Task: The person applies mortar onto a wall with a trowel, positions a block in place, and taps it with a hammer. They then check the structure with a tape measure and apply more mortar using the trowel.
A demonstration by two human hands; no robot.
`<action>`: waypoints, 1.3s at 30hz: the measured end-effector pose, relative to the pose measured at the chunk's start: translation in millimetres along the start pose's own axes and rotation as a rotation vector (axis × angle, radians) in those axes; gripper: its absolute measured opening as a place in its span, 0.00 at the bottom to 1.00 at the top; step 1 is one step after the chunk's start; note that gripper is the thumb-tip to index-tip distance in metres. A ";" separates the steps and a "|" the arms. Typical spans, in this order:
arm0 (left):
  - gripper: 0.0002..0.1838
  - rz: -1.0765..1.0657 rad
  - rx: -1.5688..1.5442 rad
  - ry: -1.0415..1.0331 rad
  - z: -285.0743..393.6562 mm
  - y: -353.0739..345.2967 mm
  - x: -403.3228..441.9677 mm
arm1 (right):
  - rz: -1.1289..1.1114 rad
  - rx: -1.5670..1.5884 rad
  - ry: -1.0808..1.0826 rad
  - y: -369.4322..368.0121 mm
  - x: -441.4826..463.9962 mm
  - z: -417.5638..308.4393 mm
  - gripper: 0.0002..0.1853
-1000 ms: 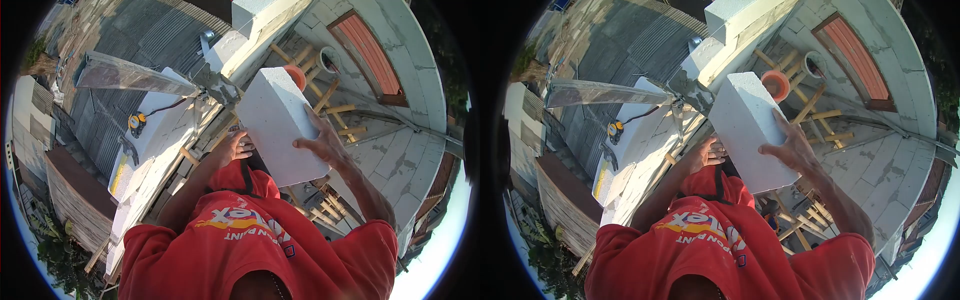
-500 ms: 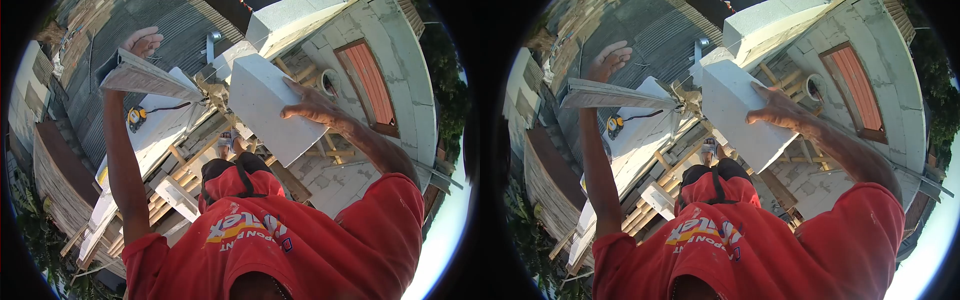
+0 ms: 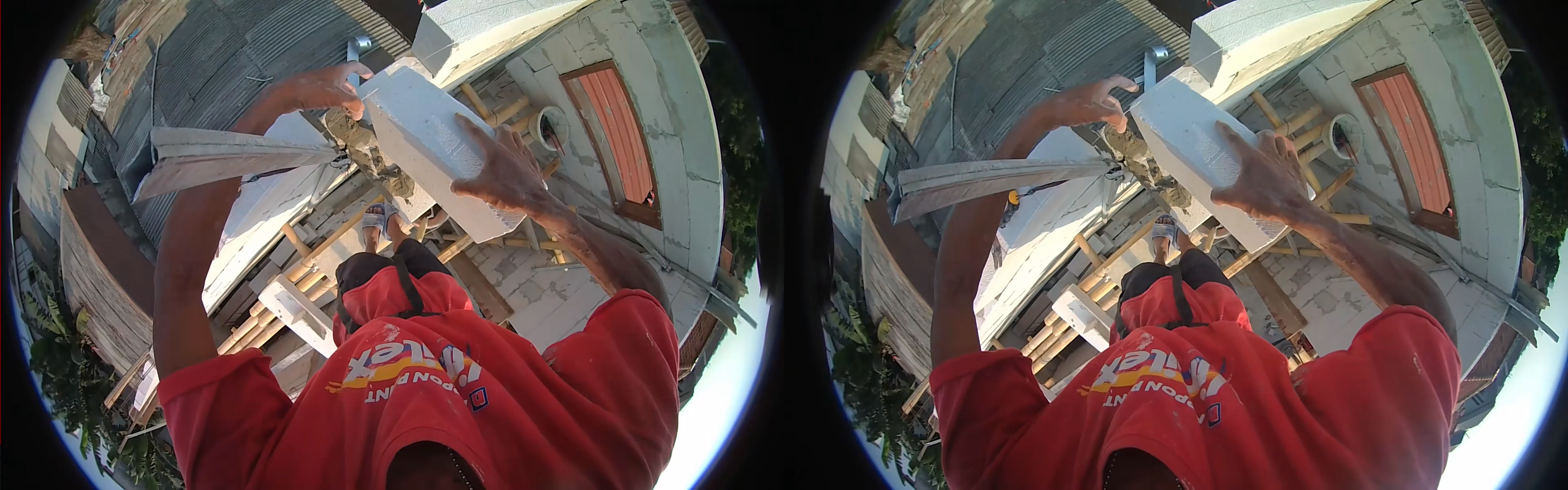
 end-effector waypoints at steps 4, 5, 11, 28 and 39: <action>0.40 0.019 0.098 -0.041 13.8 4.3 -8.9 | 0.065 0.125 0.000 -10.6 0.4 -13.3 0.57; 0.38 0.036 0.132 -0.051 14.3 4.3 -8.6 | 0.110 0.147 0.022 -18.0 3.4 -15.0 0.57; 0.35 0.118 0.256 0.007 19.5 6.2 -15.8 | 0.225 0.286 -0.009 -63.4 24.9 -41.2 0.56; 0.23 0.024 0.543 -0.007 41.5 -25.3 -8.9 | 0.429 0.274 0.209 -102.3 40.8 -74.2 0.53; 0.23 0.118 0.409 -0.152 7.3 -28.1 -21.2 | 0.405 0.287 0.169 -122.7 34.5 -85.9 0.54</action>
Point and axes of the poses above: each hand's wrist, its own x-axis towards the middle knuckle, its own y-axis out of the back of the hand, z = x × y, the point moved 3 cm from there along x, towards the middle knuckle, and after that the axes turned 6 degrees about -y, right-handed, at the moved point
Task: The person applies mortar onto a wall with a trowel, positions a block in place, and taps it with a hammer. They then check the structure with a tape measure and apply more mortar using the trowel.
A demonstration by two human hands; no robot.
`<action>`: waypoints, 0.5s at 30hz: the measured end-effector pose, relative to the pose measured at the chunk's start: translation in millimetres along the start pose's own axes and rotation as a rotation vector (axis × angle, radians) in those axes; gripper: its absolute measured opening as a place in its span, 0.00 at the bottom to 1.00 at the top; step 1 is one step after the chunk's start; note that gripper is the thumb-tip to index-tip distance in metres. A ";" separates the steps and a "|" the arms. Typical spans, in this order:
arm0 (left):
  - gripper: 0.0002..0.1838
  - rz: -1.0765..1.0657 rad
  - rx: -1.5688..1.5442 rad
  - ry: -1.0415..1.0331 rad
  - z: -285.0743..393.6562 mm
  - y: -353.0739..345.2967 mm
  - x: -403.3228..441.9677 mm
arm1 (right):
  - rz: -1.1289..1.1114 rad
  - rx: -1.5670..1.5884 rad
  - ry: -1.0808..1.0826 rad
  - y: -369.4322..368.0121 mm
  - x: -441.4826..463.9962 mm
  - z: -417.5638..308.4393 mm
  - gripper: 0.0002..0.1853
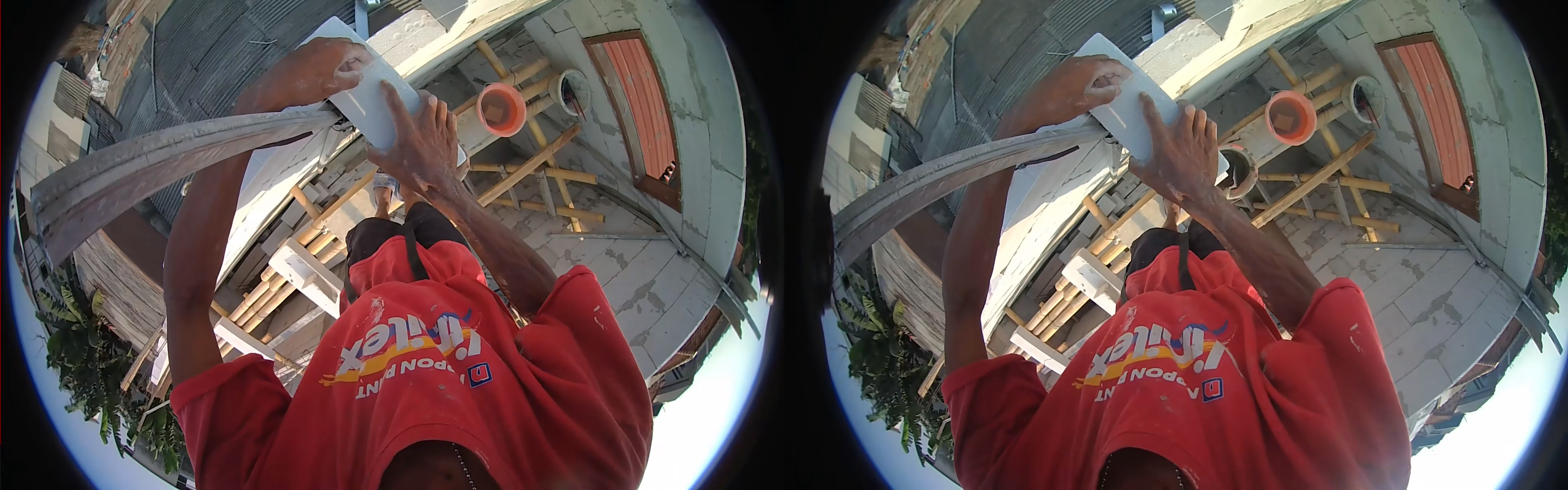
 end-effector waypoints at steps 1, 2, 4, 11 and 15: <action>0.24 0.027 0.007 0.000 -1.1 0.4 -1.3 | -0.002 0.000 -0.003 -0.2 -0.3 0.1 0.54; 0.24 0.056 0.017 0.000 -3.2 2.7 -1.9 | -0.003 0.000 -0.003 -0.1 1.1 -0.2 0.55; 0.26 0.148 0.077 0.004 -10.0 7.7 -9.1 | 0.006 -0.023 0.010 -1.4 1.7 -1.6 0.54; 0.30 0.426 0.316 0.123 -52.7 24.4 -40.2 | -0.011 -0.078 -0.021 -5.0 3.5 -4.7 0.53; 0.30 0.413 0.210 0.155 -55.3 22.8 -51.6 | 0.001 -0.107 -0.019 -4.8 2.8 -5.1 0.53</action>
Point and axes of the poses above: each hand's wrist, its own x-axis towards the middle knuckle, its own y-axis out of the back of the hand, z = x × y, the point moved 3 cm from there along x, towards the middle knuckle, and after that the axes turned 6 degrees about -y, right-handed, at the moved point
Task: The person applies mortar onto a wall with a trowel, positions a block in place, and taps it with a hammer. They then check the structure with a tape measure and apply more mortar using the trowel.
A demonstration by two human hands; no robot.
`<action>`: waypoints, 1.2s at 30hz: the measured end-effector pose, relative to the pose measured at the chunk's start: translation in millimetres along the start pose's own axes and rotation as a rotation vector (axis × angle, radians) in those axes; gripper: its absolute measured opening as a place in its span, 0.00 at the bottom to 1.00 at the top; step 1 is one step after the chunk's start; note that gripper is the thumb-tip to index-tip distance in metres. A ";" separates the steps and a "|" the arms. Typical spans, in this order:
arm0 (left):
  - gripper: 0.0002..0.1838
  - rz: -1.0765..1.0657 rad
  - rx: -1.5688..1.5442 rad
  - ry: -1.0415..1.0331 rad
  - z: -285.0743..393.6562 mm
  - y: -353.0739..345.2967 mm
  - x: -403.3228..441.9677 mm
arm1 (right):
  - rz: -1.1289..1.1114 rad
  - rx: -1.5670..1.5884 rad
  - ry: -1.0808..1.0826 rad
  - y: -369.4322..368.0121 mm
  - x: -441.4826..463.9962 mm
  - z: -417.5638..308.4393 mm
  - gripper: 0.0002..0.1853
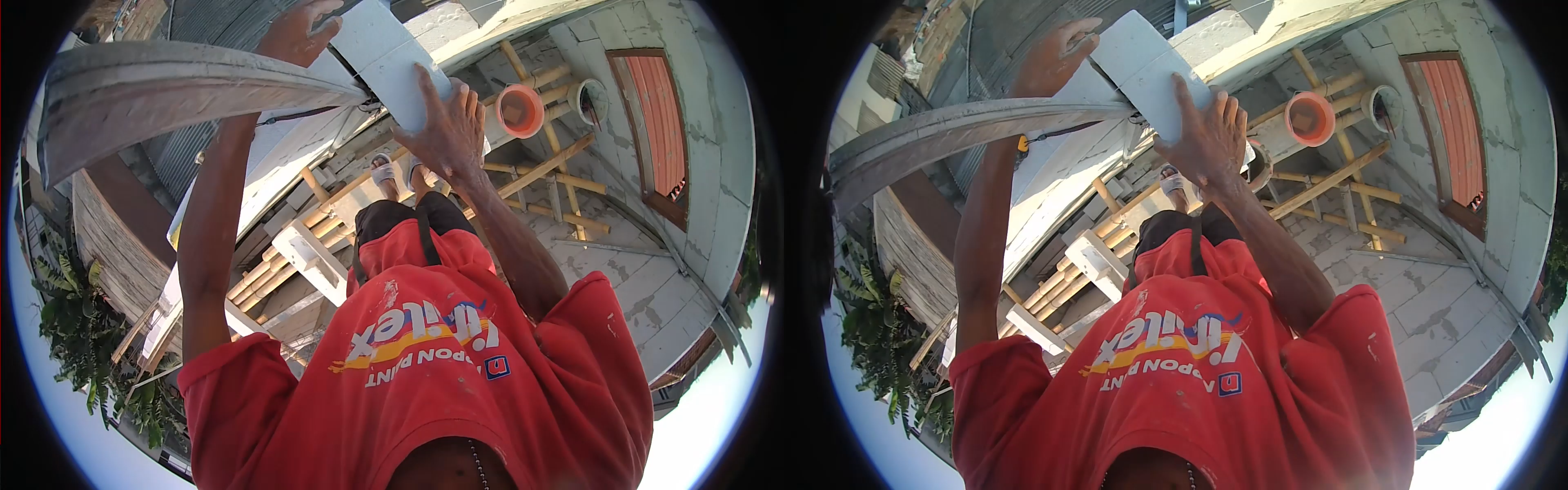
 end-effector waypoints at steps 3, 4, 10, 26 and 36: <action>0.31 -0.037 -0.024 0.025 -8.1 -6.6 -8.4 | 0.011 0.023 0.010 1.6 0.0 0.4 0.53; 0.32 -0.052 -0.028 0.035 -8.8 -7.1 -10.2 | 0.011 0.038 0.017 2.3 -0.4 1.2 0.54; 0.35 -0.040 -0.148 0.163 -17.2 4.2 -34.5 | 0.071 0.047 0.024 -1.4 -2.6 2.6 0.54; 0.30 0.251 -0.140 0.160 -25.0 25.6 -105.9 | 0.048 -0.019 0.036 -0.2 -0.3 0.0 0.55; 0.23 0.894 -0.680 0.596 79.4 10.7 -186.7 | -0.143 -0.097 0.001 2.9 7.4 -3.0 0.62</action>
Point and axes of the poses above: each hand's wrist, its own x-axis towards the middle knuckle, its own y-axis out of the back of the hand, z = x × y, the point moved 3 cm from there along x, towards the middle knuckle, and after that the axes turned 6 degrees about -y, right-handed, at the moved point
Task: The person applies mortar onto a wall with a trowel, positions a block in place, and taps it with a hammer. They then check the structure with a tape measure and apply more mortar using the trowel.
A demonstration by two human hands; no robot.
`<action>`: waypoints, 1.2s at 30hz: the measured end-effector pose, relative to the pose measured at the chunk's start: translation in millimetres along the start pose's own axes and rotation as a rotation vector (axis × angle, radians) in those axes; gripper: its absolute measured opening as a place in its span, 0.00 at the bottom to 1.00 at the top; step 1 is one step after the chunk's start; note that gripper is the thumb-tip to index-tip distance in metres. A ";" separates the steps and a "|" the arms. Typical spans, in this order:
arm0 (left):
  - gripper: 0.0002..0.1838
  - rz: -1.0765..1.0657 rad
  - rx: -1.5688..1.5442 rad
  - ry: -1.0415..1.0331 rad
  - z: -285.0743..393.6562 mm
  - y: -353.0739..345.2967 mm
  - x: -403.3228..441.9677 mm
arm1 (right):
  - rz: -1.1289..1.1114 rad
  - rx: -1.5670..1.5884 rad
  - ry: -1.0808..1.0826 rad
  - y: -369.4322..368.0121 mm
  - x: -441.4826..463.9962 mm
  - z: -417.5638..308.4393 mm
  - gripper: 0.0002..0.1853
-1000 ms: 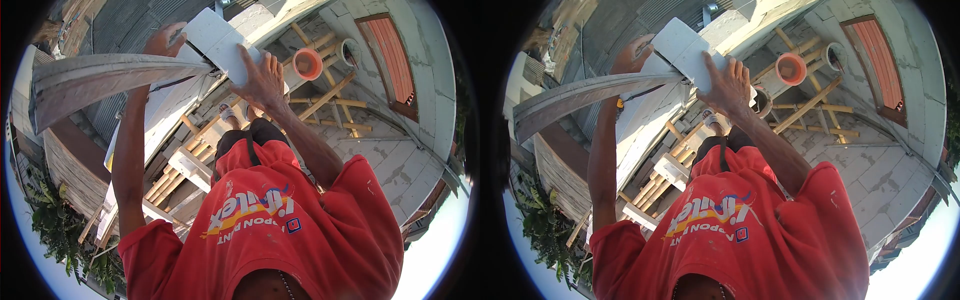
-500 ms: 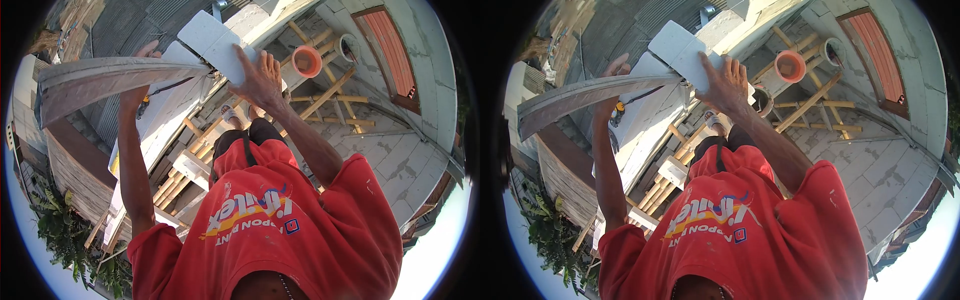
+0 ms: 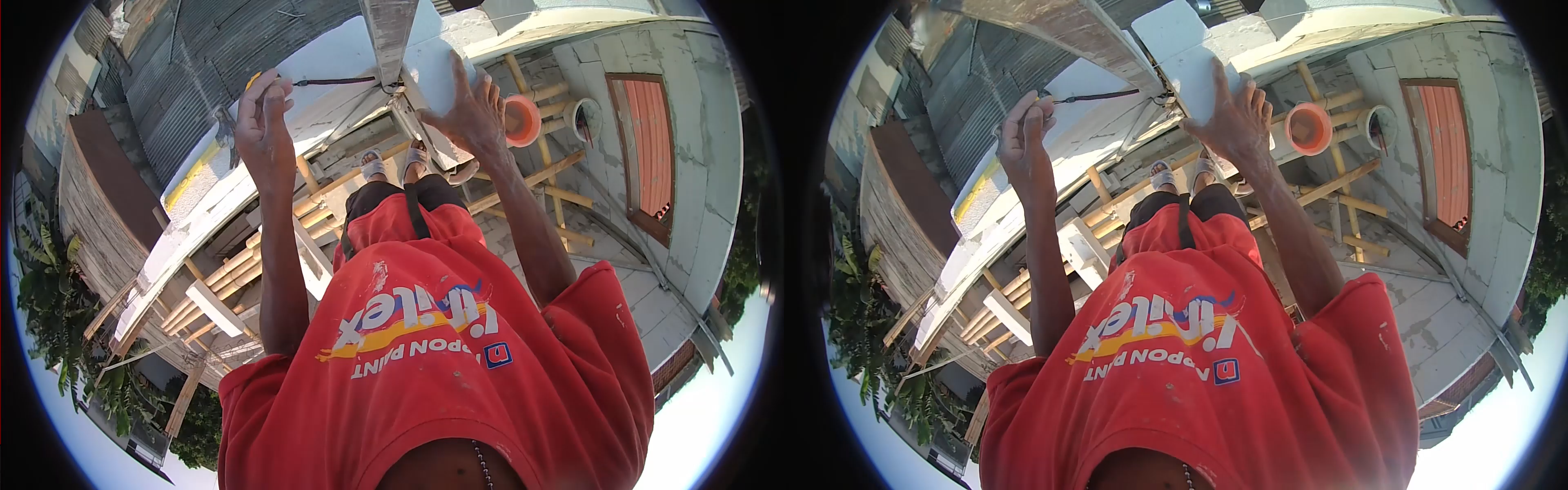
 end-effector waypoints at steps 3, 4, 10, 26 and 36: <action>0.17 -0.024 -0.095 0.208 -30.7 -16.5 -55.6 | 0.067 -0.005 0.018 -3.7 -3.9 4.4 0.62; 0.18 -0.153 -0.113 0.287 -51.4 -30.2 -70.1 | 0.066 -0.003 0.013 -2.8 -3.2 3.3 0.62; 0.32 -0.653 -0.259 0.551 -118.8 -126.3 -93.9 | 0.077 0.001 0.009 -6.3 -2.5 3.2 0.61; 0.35 -0.324 -0.786 0.789 -143.8 -172.1 -104.9 | 0.031 -0.019 0.024 -6.9 1.0 2.3 0.67; 0.37 -0.410 -0.682 0.660 -138.9 -166.1 -109.0 | -0.060 0.013 0.006 -4.9 3.7 -2.2 0.70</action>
Point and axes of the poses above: each hand's wrist, its own x-axis towards the middle knuckle, its own y-axis out of the back of the hand, z = x × y, the point moved 3 cm from there along x, towards the middle knuckle, and after that the axes turned 6 degrees about -y, right-handed, at the moved point
